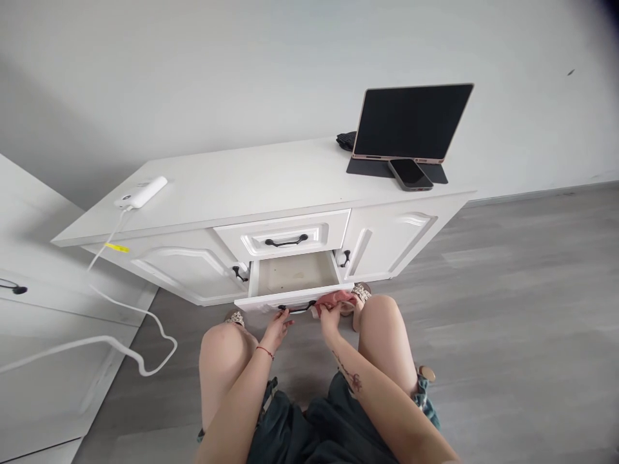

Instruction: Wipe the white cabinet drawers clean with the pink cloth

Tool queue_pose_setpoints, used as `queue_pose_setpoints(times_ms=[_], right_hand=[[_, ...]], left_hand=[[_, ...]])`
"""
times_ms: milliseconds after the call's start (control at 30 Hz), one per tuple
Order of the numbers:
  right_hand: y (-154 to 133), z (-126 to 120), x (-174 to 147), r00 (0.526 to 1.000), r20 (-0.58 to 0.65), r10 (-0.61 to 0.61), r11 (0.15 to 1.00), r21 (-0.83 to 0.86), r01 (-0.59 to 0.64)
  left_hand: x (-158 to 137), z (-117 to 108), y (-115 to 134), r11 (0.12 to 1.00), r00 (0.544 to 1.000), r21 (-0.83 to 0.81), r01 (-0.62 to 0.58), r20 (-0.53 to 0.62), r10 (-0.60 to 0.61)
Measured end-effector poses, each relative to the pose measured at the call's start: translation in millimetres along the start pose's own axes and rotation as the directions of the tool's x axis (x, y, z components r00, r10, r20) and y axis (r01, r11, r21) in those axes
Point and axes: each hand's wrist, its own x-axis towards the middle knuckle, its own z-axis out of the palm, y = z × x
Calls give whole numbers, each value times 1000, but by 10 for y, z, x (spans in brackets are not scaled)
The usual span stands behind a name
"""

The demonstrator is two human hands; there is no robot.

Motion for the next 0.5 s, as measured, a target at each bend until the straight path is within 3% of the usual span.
queue_pose_setpoints(times_ms=[333, 400, 500], right_hand=[[-182, -58, -281, 959, 87, -269, 923, -262, 282], [-172, -57, -320, 936, 146, -320, 879, -323, 351], [-184, -51, -382, 866, 261, -428, 750, -433, 501]], left_hand=[[33, -11, -50, 997, 1000, -71, -9, 23, 10], [42, -11, -70, 995, 999, -96, -13, 29, 16], [38, 7, -117, 988, 999, -153, -26, 31, 32]])
